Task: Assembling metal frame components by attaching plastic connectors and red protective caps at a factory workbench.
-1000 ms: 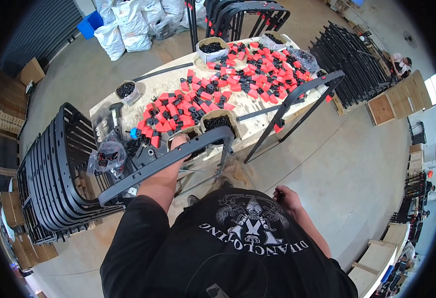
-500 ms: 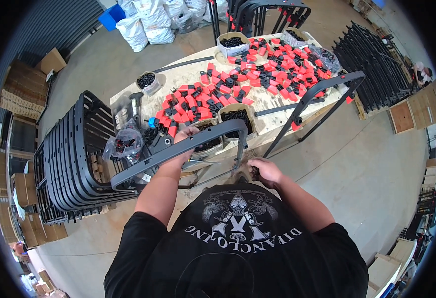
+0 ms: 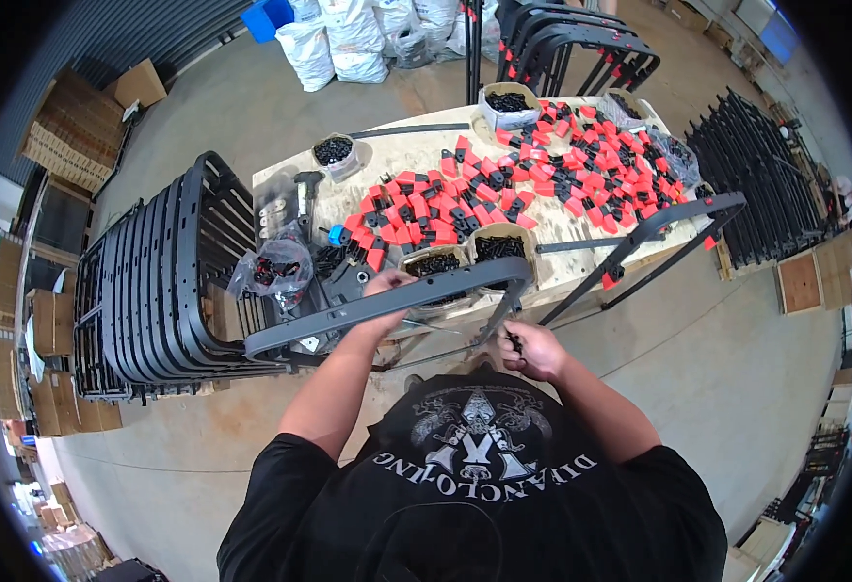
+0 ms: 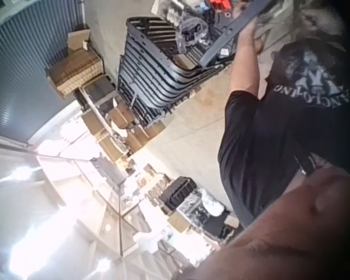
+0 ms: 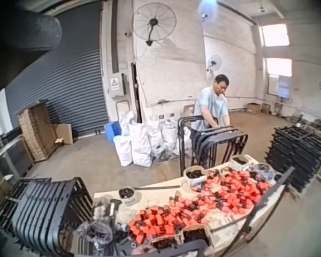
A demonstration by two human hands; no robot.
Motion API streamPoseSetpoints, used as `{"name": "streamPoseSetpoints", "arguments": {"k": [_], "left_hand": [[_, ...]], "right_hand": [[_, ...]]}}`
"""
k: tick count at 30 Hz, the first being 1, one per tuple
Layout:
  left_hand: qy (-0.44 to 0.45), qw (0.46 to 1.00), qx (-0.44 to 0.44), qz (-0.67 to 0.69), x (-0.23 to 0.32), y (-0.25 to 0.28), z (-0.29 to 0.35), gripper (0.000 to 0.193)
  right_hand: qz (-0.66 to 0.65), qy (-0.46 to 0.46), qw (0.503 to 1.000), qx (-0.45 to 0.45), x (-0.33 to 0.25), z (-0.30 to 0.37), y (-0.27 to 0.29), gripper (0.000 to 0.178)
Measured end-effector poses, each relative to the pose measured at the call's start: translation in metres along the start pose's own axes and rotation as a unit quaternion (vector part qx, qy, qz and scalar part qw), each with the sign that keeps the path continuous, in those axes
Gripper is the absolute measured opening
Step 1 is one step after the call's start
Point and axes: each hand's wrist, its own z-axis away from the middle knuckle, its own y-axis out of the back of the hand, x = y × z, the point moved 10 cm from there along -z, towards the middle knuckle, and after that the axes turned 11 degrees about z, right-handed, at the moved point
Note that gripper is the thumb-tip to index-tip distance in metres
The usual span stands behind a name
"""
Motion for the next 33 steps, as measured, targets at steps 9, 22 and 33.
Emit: {"name": "streamPoseSetpoints", "arguments": {"k": [9, 22, 33], "left_hand": [[-0.017, 0.938, 0.229, -0.258, -0.032, 0.096, -0.078, 0.053], [0.037, 0.919, 0.276, -0.278, -0.029, 0.084, -0.074, 0.059], [-0.045, 0.968, 0.247, -0.021, 0.005, 0.094, -0.023, 0.050]], "right_hand": [[0.014, -0.026, 0.981, 0.189, 0.026, 0.059, 0.063, 0.021], [-0.021, -0.018, 0.953, 0.302, 0.054, 0.100, 0.128, 0.017], [-0.003, -0.006, 0.960, 0.282, 0.040, 0.080, 0.119, 0.020]]}}
